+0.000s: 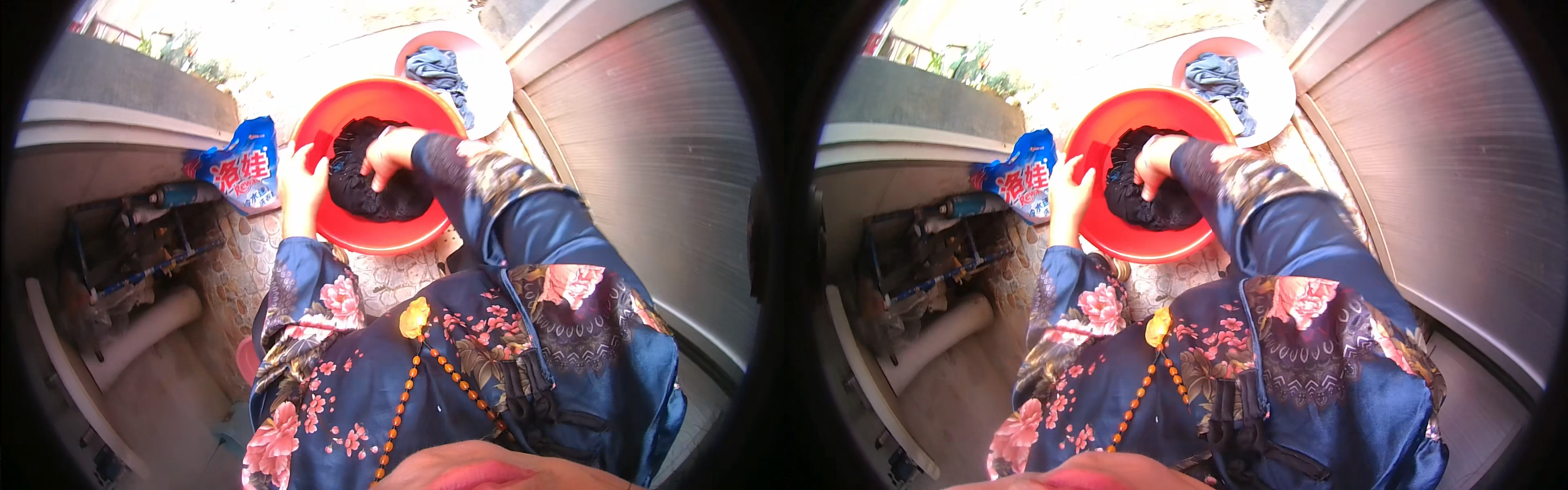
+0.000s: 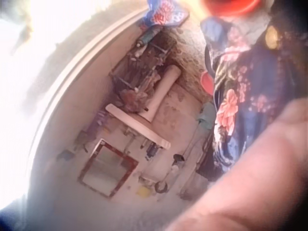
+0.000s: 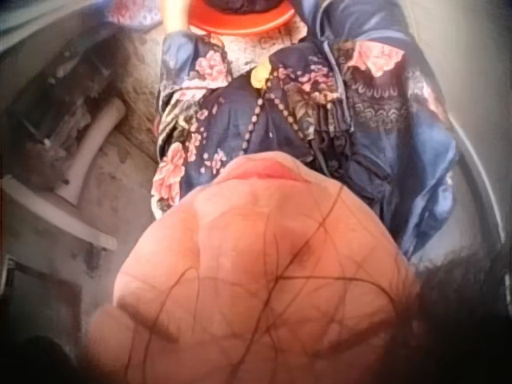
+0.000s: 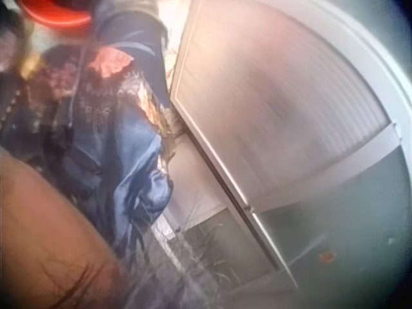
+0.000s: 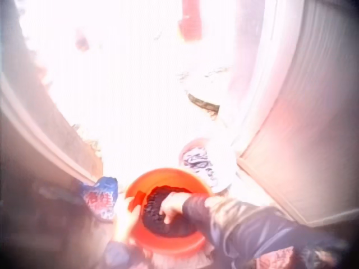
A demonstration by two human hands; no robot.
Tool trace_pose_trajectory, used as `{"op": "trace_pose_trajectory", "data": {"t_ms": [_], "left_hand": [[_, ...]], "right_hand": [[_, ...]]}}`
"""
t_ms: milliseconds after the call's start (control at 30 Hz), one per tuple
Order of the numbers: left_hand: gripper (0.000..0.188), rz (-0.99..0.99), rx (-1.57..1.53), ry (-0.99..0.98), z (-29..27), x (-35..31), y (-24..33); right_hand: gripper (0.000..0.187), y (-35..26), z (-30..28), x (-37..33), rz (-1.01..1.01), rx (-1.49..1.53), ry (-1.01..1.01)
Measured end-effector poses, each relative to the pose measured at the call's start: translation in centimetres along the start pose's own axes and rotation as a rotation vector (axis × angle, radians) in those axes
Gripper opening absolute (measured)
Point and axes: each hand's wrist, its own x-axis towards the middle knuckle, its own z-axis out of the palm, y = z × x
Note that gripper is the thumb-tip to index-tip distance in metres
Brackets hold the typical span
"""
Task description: The person washes dark-colored garments by hand in a red basin, scrubbing and rinsing them with water. They then transfer the wet clothes to a white basin and continue scrubbing with a yellow sponge.
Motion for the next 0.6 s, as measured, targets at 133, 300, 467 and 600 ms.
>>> {"op": "trace_pose_trajectory", "data": {"t_ms": [133, 300, 467, 600], "left_hand": [[0.038, 0.036, -0.074, -0.008, -0.3, -0.1, -0.9], [0.032, -0.057, -0.021, -0.065, -1.4, -0.8, -0.1], [0.029, -0.101, 0.043, -0.073, -1.9, -1.3, 0.9], [0.026, -0.132, -0.019, -0.19, -4.2, -1.5, 0.0]], "right_hand": [[0.057, 9.0, -4.1, -3.2, -0.25, 0.332, 0.622], [0.036, 21.4, 1.6, -11.0, 0.092, 0.951, 1.316], [0.031, 28.1, 17.1, -10.3, 0.127, 1.633, 1.173], [0.027, 22.1, 19.4, -9.0, 0.356, 1.908, 1.001]]}}
